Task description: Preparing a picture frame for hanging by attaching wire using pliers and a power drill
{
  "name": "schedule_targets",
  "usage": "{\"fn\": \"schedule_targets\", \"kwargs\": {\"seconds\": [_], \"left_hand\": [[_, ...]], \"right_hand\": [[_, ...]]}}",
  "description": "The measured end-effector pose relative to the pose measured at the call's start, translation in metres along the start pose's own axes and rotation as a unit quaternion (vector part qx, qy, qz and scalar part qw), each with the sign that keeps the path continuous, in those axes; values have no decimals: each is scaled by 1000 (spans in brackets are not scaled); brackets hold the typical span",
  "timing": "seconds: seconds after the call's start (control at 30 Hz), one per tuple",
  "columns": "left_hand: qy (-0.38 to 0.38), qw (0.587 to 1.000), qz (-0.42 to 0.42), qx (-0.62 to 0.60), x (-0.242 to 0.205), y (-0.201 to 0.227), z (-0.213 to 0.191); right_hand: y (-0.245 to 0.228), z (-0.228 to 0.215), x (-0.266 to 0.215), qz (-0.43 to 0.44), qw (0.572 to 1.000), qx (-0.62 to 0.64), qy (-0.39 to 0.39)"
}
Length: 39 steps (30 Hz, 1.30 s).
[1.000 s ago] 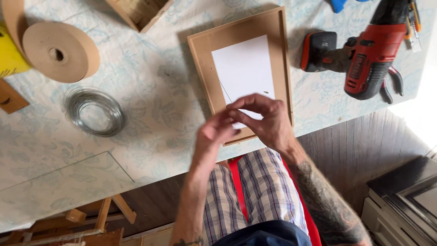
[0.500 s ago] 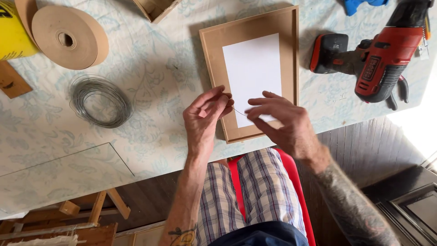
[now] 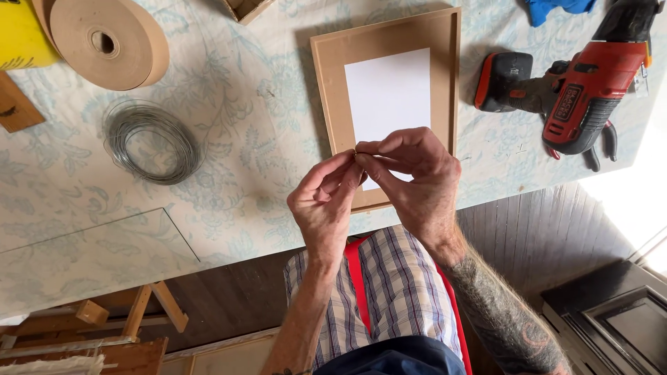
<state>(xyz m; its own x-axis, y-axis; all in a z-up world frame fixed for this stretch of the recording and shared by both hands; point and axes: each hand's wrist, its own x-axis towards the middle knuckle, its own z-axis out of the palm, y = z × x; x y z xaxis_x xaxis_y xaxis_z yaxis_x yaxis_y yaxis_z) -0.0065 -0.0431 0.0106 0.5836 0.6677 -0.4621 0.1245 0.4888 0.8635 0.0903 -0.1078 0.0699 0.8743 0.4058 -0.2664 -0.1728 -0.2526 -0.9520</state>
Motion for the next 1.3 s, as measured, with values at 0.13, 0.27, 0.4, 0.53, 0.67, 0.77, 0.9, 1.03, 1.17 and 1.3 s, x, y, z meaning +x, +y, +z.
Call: {"fn": "schedule_targets", "kwargs": {"seconds": [0.13,0.27,0.4,0.53,0.67,0.77,0.9,1.03,1.17,1.3], "left_hand": [[10,1000,8,-8,-6,1,1],[27,1000,11,-11,-10,2,1],[30,998,46,-2,-14,9,2],[30,996,80,30,-16,13,-3],[30,989,125,67,-16,12,-3],[23,990,126,60,-17,9,-6],[6,993,113,36,-18,-1,-13],[-10,997,80,-10,-18,-9,-20],[-24,996,54,-60,-14,-4,-27],[-59,992,40,-100,-3,-21,-40]], "right_hand": [[-2,2,-7,1,1000,1,7],[-1,5,-11,-4,1000,2,14],[-4,7,-13,11,1000,-5,9],[-6,9,-15,7,1000,-23,-1],[-3,7,-18,-47,991,-124,-10],[9,5,-23,-96,975,-198,-10],[27,2,-20,-176,951,-252,-24],[28,3,-15,-214,936,-275,-48],[22,-1,-17,-146,961,-211,-102],[12,1,-28,-106,949,-242,-170]]}}
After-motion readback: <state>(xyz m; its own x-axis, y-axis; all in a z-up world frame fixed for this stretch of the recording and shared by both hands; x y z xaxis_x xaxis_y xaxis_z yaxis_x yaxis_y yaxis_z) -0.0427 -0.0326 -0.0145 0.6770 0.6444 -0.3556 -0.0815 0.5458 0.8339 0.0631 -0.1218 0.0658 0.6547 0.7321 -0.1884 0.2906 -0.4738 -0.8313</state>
